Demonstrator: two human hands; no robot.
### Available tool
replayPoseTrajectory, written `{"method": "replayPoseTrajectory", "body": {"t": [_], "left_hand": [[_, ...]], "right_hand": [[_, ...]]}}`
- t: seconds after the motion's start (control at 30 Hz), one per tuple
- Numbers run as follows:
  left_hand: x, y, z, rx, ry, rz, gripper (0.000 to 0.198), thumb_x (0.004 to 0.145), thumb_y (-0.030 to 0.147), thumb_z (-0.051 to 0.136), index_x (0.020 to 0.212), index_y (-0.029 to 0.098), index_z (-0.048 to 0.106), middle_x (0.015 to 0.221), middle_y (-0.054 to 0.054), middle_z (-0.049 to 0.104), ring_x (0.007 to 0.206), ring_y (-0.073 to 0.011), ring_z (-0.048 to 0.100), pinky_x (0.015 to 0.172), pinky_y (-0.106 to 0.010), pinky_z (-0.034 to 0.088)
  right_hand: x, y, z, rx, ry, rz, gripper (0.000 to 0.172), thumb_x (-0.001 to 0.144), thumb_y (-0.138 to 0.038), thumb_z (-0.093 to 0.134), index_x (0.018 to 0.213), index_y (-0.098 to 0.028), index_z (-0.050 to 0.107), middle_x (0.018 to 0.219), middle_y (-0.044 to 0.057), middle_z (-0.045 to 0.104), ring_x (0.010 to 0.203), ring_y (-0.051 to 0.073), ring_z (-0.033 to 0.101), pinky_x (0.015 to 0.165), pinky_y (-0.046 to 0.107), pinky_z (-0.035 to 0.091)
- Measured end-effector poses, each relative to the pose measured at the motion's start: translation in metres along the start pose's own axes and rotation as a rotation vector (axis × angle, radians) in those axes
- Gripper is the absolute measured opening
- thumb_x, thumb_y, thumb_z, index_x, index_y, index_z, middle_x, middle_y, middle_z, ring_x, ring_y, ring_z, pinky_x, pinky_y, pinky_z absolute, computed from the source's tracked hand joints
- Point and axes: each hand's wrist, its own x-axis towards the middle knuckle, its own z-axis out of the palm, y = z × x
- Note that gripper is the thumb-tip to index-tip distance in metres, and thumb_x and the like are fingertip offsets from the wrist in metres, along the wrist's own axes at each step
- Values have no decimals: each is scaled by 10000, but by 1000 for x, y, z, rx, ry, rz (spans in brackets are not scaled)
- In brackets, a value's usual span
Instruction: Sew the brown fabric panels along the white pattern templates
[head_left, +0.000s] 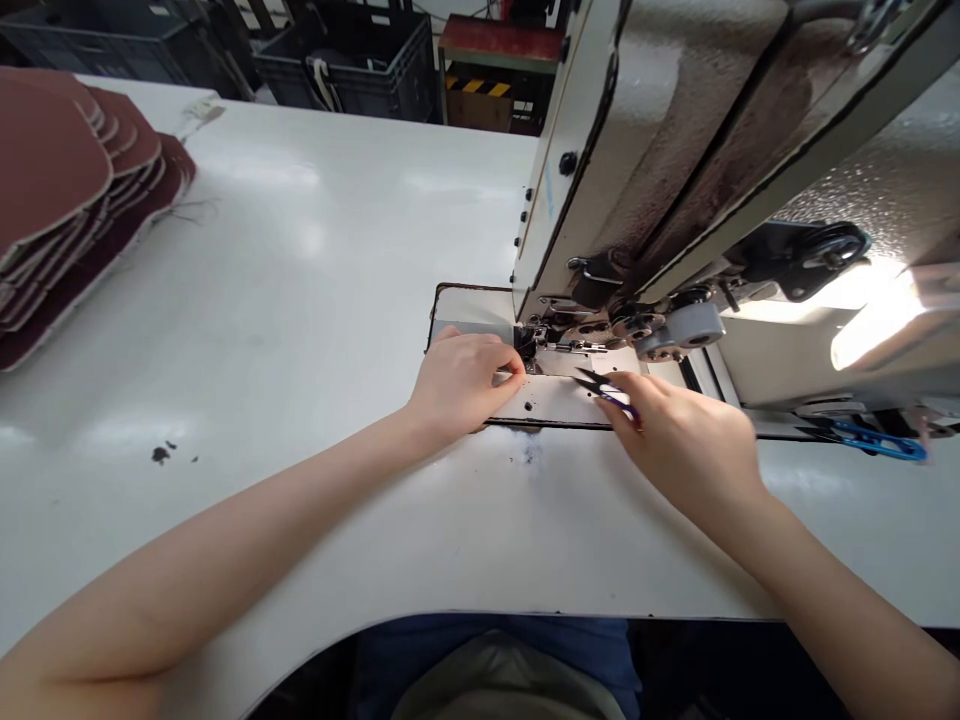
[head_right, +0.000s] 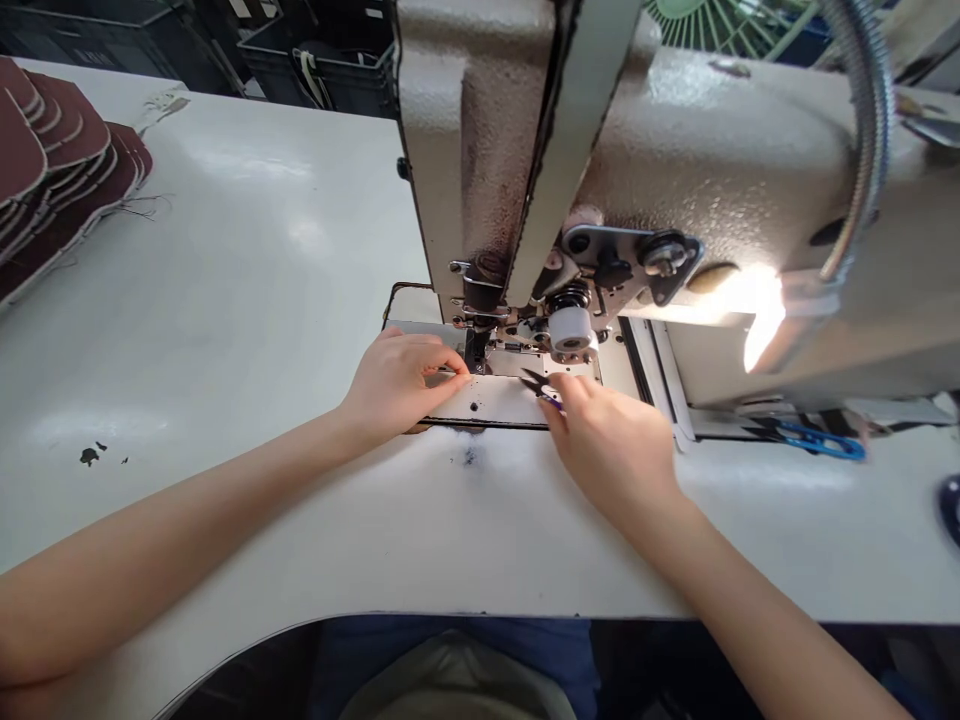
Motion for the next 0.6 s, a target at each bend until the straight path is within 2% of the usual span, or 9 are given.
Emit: {"method": "replayPoseTrajectory", "body": {"t": [0.1, 0.2, 0.3, 0.43, 0.6], "left_hand": [[3, -2, 0, -70, -11, -76, 156, 819, 234, 565, 694, 213, 657, 633, 39, 599, 623, -139, 547, 770, -328, 379], [7, -3, 0, -154, 41, -170, 136, 808, 252, 585, 708, 207, 666, 608, 40, 546, 624, -134, 529, 766, -304, 401], [10, -2, -1, -237, 86, -220, 123, 790, 259, 596, 716, 192, 669, 599, 32, 500, 622, -133, 498, 671, -264, 389], [12, -1, -2, -277, 159, -235, 123, 750, 273, 603, 713, 176, 669, 570, 30, 420, 570, -119, 424, 572, -248, 323], [14, -2, -3, -315, 209, -164, 100, 726, 239, 592, 700, 175, 665, 543, 36, 350, 534, -105, 345, 535, -248, 281]], "right_hand": [[-10, 27, 8, -31, 90, 23, 303, 941, -353, 423, 1019, -155, 639, 773, 89, 684, 672, 228, 586, 499, 287, 257], [-16, 44, 18, -113, 151, -20, 353, 940, -377, 439, 1135, -132, 602, 955, 161, 685, 848, 305, 578, 616, 351, 326], [-17, 47, 25, -93, 225, -9, 353, 929, -367, 465, 1202, -167, 567, 1123, 173, 644, 1007, 351, 539, 735, 416, 336], [-15, 40, 29, 18, 259, 27, 328, 914, -372, 479, 1177, -208, 586, 1145, 159, 616, 1124, 383, 482, 816, 477, 310], [-15, 39, 31, 58, 255, 27, 306, 921, -401, 472, 1155, -242, 591, 1151, 143, 609, 1143, 367, 481, 861, 503, 298]]}}
